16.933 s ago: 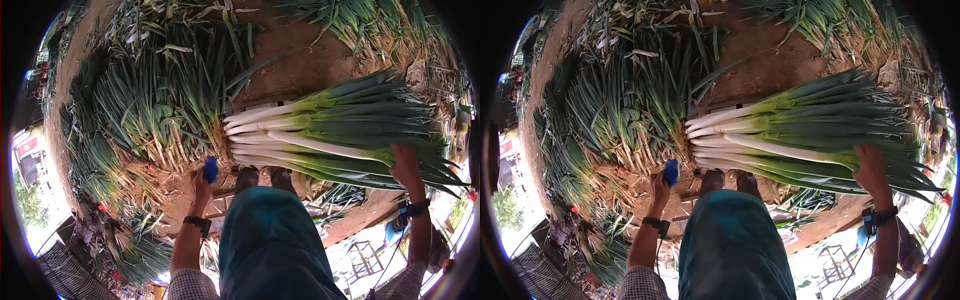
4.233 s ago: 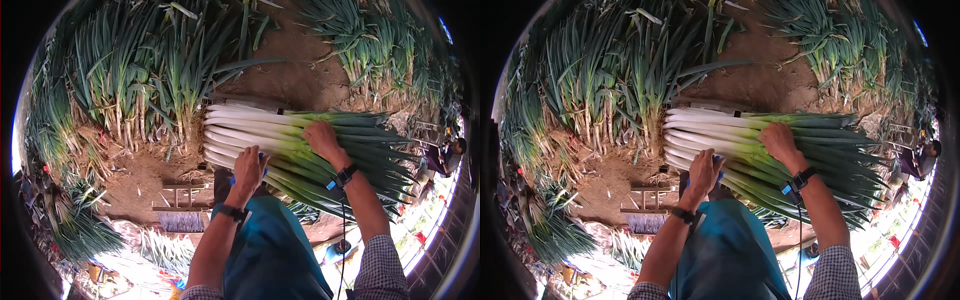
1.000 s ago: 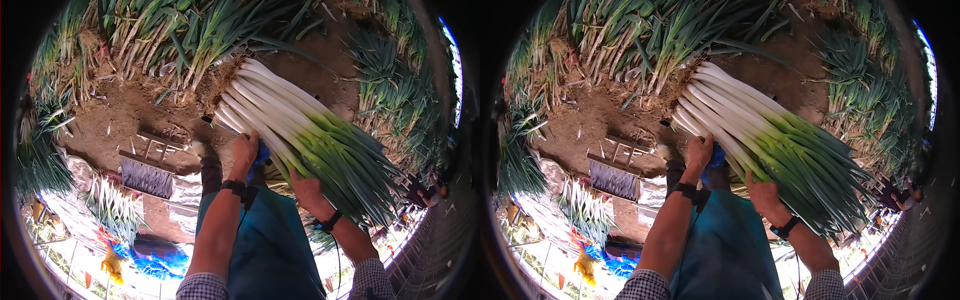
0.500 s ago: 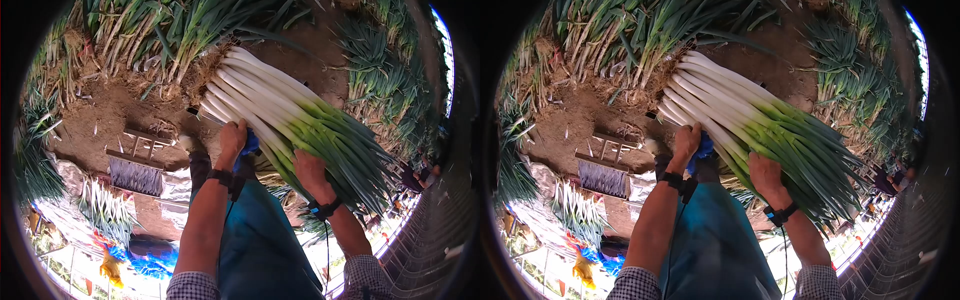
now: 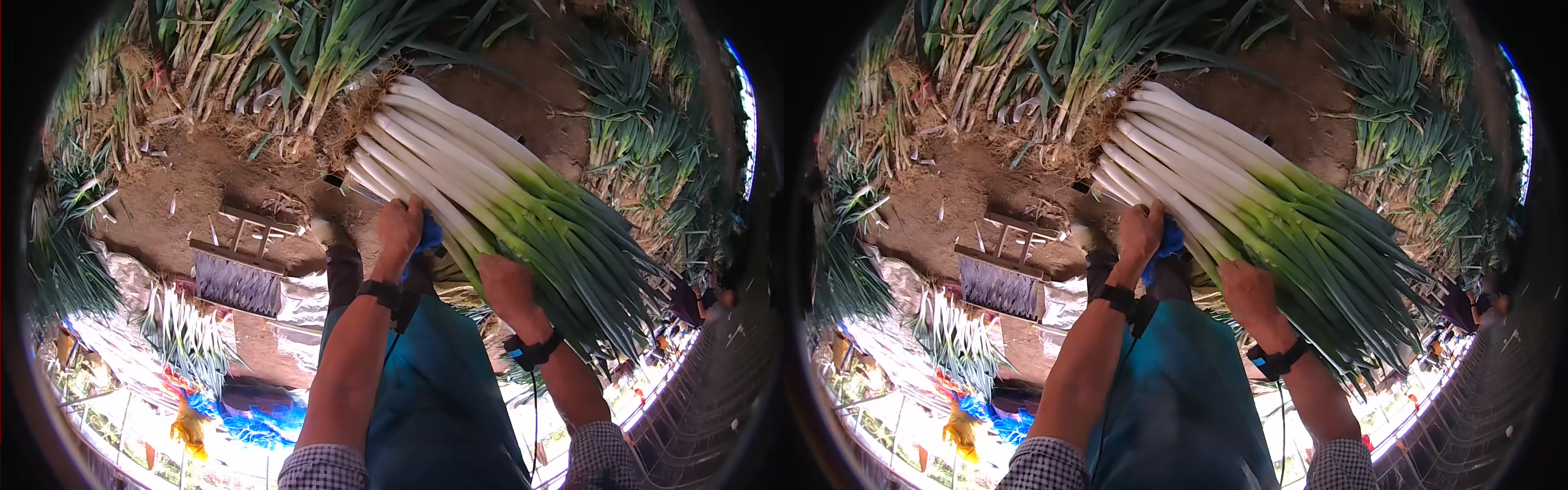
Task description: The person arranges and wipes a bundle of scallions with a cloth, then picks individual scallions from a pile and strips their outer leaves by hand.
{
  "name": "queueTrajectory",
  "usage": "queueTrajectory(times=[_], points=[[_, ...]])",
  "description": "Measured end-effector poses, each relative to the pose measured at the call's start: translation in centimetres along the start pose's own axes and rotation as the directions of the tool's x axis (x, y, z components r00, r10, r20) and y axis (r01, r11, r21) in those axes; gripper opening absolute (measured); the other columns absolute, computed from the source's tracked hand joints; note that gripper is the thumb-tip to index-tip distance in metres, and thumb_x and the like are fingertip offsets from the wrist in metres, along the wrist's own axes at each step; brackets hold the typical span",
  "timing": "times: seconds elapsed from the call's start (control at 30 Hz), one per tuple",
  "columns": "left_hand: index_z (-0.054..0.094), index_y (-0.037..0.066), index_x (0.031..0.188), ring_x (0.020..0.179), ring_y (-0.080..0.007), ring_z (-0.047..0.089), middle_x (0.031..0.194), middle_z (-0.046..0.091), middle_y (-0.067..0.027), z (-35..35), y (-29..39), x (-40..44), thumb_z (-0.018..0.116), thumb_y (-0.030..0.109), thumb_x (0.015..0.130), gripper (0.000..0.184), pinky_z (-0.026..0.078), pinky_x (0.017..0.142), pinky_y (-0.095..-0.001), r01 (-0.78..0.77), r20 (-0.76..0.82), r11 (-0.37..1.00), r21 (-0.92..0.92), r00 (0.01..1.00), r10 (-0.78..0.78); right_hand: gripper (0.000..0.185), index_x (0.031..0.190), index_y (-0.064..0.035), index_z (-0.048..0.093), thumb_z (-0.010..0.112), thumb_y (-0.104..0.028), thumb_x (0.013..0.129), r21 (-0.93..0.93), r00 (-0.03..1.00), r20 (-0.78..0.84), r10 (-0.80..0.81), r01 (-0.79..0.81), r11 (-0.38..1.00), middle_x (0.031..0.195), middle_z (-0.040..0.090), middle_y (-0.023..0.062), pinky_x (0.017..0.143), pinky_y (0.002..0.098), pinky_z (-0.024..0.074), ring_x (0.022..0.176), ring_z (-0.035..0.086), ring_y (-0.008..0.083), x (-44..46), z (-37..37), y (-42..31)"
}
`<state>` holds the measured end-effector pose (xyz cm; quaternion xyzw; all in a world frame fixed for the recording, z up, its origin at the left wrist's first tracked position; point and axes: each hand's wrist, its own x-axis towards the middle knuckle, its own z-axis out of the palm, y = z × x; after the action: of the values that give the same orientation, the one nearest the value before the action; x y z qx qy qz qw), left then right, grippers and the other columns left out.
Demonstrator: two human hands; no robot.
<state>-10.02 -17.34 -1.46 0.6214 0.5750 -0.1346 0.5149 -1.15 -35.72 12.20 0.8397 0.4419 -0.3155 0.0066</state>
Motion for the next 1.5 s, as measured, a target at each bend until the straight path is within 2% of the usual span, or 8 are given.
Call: queueTrajectory(times=[0.23, 0.33, 0.73, 0.9, 1.03, 1.13, 1.23, 1.5], points=[[0.071, -0.009, 0.088, 0.089, -0.0472, 0.069, 0.086, 0.069, -0.0329, 0.3, -0.7, -0.4, 0.057, 0.047, 0.091, 0.058, 0.052, 0.085, -0.0507, 0.023, -0.012, 0.998, -0.057, 1.0, -0.024, 0.059, 0.141, 0.0067, 0.046, 0.057, -0.004, 0.084, -0.253, 0.956, 0.291, 0.048, 0.028, 0.967, 0.067, 0.065, 0.0177, 0.056, 0.0468, 0.0511, 0.063, 0.068, 0.0347, -0.4, -0.5, -1.7], [0.071, -0.009, 0.088, 0.089, -0.0466, 0.069, 0.087, 0.069, -0.0322, 0.6, -1.1, -0.3, 0.057, 0.047, 0.091, 0.058, 0.052, 0.085, -0.0502, 0.05, -0.016, 0.996, -0.068, 0.999, -0.051, 0.07, 0.148, 0.0047, 0.039, 0.058, -0.006, 0.081, -0.179, 0.968, 0.249, -0.027, 0.073, 0.981, 0.071, 0.067, 0.0186, 0.059, 0.0506, 0.051, 0.065, 0.069, 0.0379, -0.2, 0.1, -0.6], [0.07, -0.007, 0.096, 0.096, -0.0455, 0.069, 0.096, 0.07, -0.0317, 0.0, -1.2, -0.1, 0.058, 0.049, 0.091, 0.058, 0.051, 0.09, -0.0489, 0.104, 0.024, 0.993, -0.06, 0.994, -0.103, 0.071, 0.15, 0.0118, 0.03, 0.054, -0.006, 0.086, -0.272, 0.903, 0.359, 0.236, -0.141, 0.952, 0.078, 0.07, 0.0257, 0.07, 0.0526, 0.0521, 0.074, 0.072, 0.0388, 2.5, 1.8, -4.0], [0.074, -0.005, 0.091, 0.086, -0.0368, 0.073, 0.085, 0.073, -0.0246, -1.5, -1.6, 1.1, 0.067, 0.051, 0.085, 0.057, 0.055, 0.08, -0.0448, 0.122, 0.171, 0.972, -0.199, 0.981, -0.088, 0.061, 0.144, 0.0112, 0.031, 0.052, -0.009, 0.09, -0.18, 0.948, 0.227, 0.224, -0.185, 0.966, 0.074, 0.069, 0.0259, 0.07, 0.0569, 0.051, 0.072, 0.069, 0.0448, 2.8, 4.1, -2.6], [0.069, -0.006, 0.096, 0.083, -0.0358, 0.072, 0.09, 0.072, -0.0218, -6.1, 0.7, 2.0, 0.08, 0.048, 0.079, 0.057, 0.055, 0.076, -0.0468, -0.049, 0.26, 0.99, 0.135, 0.966, 0.012, 0.043, 0.132, 0.0065, 0.04, 0.051, -0.015, 0.097, -0.091, 0.97, 0.126, 0.208, -0.197, 0.976, 0.07, 0.067, 0.0255, 0.066, 0.0598, 0.0498, 0.07, 0.068, 0.0479, 3.0, 4.2, -2.8], [0.062, -0.002, 0.105, 0.085, -0.0354, 0.068, 0.094, 0.066, -0.0161, -5.6, 0.7, 0.9, 0.085, 0.044, 0.074, 0.06, 0.052, 0.076, -0.0473, -0.453, 0.003, 0.816, 0.359, 0.875, 0.484, 0.037, 0.128, 0.0039, 0.042, 0.051, -0.018, 0.1, -0.016, 0.971, 0.111, 0.213, -0.213, 0.977, 0.069, 0.066, 0.0248, 0.064, 0.0598, 0.0497, 0.07, 0.067, 0.0477, 3.0, 4.4, -2.3], [0.057, 0.005, 0.11, 0.096, -0.0321, 0.062, 0.111, 0.056, -0.0137, -5.4, 1.2, 1.1, 0.084, 0.036, 0.074, 0.054, 0.048, 0.081, -0.045, -0.683, 0.076, 0.575, 0.45, 0.671, 0.737, 0.043, 0.132, 0.0006, 0.045, 0.059, -0.018, 0.096, 0.003, 0.977, 0.047, 0.21, -0.211, 0.978, 0.068, 0.066, 0.0244, 0.06, 0.0585, 0.0493, 0.065, 0.066, 0.0474, 2.7, 5.6, -1.6], [0.06, 0.009, 0.107, 0.099, -0.031, 0.06, 0.118, 0.053, -0.012, -5.5, -1.1, 2.9, 0.08, 0.03, 0.08, 0.04, 0.048, 0.083, -0.0449, -0.784, 0.187, 0.456, 0.421, 0.567, 0.802, 0.058, 0.144, 0.003, 0.044, 0.054, -0.005, 0.088, -0.187, 0.962, 0.171, 0.215, -0.182, 0.965, 0.068, 0.067, 0.0202, 0.063, 0.0536, 0.0503, 0.065, 0.069, 0.0398, 0.9, 2.8, -2.5]])
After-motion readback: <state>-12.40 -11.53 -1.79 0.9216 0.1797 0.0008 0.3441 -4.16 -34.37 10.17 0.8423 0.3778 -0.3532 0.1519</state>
